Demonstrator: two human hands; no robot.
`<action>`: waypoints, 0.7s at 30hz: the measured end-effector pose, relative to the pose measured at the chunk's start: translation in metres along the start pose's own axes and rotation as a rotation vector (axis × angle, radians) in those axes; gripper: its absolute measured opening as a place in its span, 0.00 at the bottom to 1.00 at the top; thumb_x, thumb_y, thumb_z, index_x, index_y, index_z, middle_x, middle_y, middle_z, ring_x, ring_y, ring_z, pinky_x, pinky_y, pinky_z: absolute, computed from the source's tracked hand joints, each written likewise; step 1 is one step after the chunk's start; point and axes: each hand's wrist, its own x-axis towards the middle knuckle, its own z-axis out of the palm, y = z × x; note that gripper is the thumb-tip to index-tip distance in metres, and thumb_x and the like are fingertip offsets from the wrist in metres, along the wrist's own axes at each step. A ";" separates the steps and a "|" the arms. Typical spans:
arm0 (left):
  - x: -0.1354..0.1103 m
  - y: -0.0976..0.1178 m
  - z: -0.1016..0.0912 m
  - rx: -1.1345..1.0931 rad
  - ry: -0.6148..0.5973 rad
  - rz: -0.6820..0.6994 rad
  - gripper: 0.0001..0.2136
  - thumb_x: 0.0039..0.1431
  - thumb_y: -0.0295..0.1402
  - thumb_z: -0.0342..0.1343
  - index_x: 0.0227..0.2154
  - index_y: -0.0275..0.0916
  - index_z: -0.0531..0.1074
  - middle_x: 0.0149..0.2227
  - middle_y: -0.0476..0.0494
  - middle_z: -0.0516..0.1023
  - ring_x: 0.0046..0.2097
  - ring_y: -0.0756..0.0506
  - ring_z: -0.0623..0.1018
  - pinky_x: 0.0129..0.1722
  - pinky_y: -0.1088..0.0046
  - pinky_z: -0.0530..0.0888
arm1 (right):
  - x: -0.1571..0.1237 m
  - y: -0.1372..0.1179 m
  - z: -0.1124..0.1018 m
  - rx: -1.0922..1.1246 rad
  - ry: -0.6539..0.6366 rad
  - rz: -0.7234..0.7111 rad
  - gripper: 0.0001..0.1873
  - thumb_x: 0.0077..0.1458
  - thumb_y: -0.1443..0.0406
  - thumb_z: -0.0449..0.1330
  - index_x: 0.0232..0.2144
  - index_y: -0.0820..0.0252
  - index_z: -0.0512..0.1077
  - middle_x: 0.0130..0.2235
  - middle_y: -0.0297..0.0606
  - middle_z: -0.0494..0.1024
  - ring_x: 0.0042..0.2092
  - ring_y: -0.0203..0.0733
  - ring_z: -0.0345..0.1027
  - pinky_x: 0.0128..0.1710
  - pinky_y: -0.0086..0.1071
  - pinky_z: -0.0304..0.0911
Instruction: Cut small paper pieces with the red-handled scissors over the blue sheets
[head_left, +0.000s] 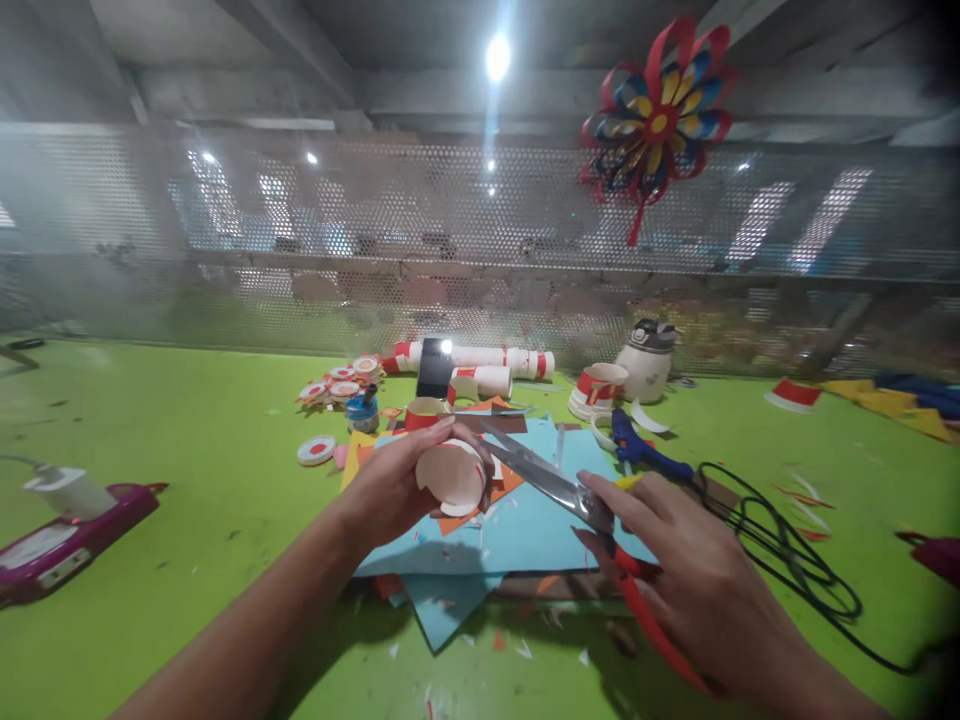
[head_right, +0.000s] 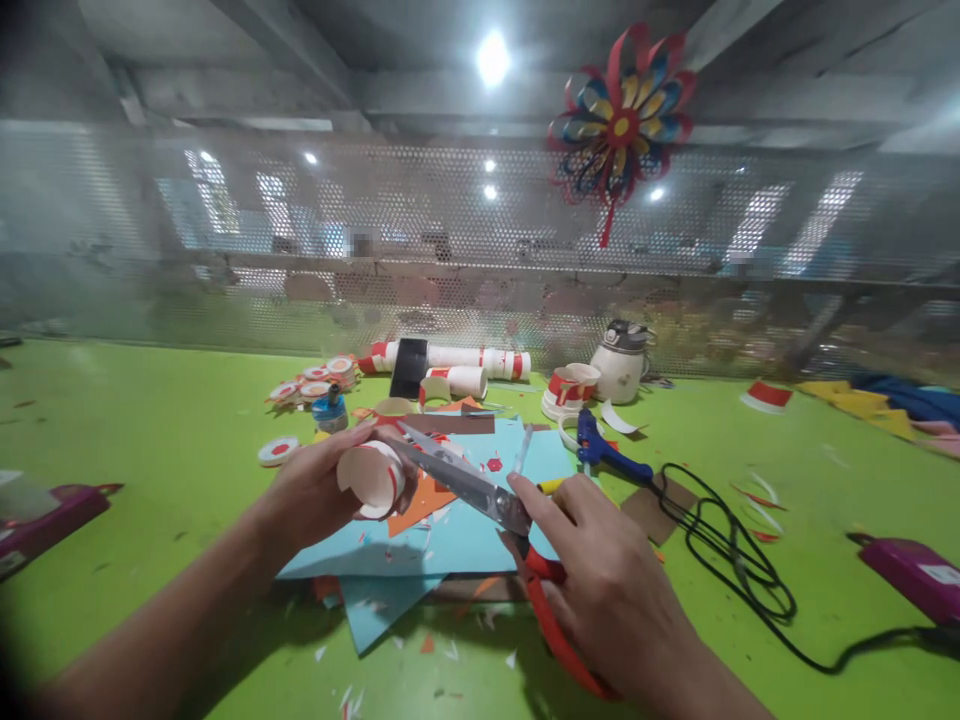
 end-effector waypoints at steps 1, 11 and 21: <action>0.000 0.000 0.000 0.002 0.021 -0.008 0.17 0.62 0.39 0.44 0.30 0.33 0.73 0.25 0.40 0.76 0.27 0.45 0.75 0.26 0.72 0.67 | 0.000 0.000 -0.001 -0.008 0.002 -0.014 0.23 0.55 0.71 0.56 0.55 0.70 0.64 0.34 0.44 0.67 0.34 0.47 0.63 0.30 0.39 0.63; -0.002 0.000 0.002 -0.063 0.167 -0.075 0.12 0.58 0.40 0.49 0.34 0.36 0.70 0.27 0.41 0.76 0.27 0.46 0.75 0.23 0.74 0.66 | 0.007 0.006 -0.022 -0.201 -0.004 -0.146 0.20 0.55 0.74 0.50 0.49 0.76 0.71 0.27 0.43 0.66 0.26 0.44 0.59 0.23 0.35 0.58; -0.001 -0.002 0.000 -0.071 0.145 -0.053 0.12 0.58 0.40 0.49 0.34 0.35 0.71 0.26 0.42 0.75 0.26 0.47 0.73 0.22 0.75 0.66 | 0.010 0.012 -0.034 -0.242 -0.083 -0.144 0.22 0.54 0.74 0.48 0.49 0.74 0.71 0.28 0.47 0.69 0.26 0.46 0.62 0.23 0.38 0.60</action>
